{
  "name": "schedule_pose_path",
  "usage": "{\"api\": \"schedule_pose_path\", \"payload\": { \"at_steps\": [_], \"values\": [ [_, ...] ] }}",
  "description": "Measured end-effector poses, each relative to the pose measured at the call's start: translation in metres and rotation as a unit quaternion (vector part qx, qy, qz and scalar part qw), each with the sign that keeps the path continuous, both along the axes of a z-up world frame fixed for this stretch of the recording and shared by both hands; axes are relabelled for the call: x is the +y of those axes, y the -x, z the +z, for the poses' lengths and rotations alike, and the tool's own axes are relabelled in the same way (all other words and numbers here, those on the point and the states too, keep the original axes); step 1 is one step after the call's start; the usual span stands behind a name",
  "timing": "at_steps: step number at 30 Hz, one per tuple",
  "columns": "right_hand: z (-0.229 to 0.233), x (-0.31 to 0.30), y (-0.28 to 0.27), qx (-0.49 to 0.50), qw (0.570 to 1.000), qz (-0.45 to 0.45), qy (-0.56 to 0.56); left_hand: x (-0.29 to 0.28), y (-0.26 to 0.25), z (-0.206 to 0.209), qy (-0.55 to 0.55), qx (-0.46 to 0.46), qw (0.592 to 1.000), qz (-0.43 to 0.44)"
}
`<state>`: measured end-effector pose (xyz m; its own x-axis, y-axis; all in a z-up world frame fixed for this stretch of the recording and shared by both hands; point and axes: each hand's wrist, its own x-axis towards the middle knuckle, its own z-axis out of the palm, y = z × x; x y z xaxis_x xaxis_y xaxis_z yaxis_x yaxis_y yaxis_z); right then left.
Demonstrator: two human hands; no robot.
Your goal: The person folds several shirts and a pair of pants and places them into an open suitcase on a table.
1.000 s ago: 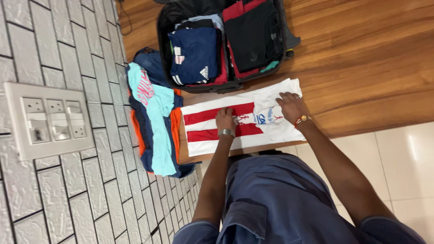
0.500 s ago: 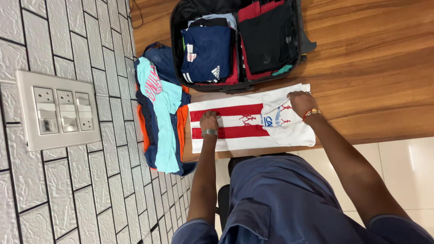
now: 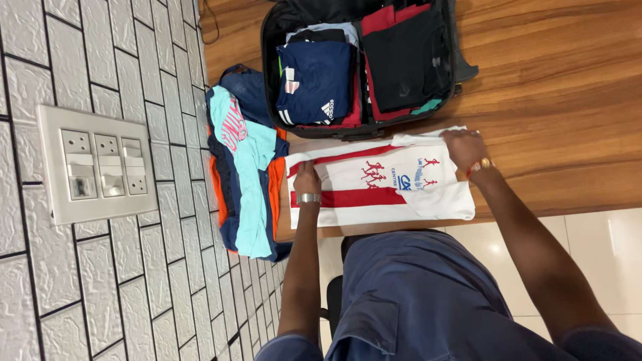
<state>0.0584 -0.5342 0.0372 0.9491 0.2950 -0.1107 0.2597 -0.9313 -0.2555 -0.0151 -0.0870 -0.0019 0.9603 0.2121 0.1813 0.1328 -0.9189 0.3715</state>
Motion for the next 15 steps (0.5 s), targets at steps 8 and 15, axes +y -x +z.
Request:
{"api": "schedule_pose_path", "payload": {
  "at_steps": [8, 15],
  "values": [
    [-0.003, 0.006, 0.082, -0.084, 0.993, 0.078, -0.018, 0.01, 0.052, -0.011, -0.018, 0.005, 1.0, -0.021],
    [-0.014, 0.003, 0.124, -0.072, 0.996, 0.03, -0.04, 0.025, 0.079, -0.011, -0.037, 0.05, 0.998, 0.004]
  ]
}}
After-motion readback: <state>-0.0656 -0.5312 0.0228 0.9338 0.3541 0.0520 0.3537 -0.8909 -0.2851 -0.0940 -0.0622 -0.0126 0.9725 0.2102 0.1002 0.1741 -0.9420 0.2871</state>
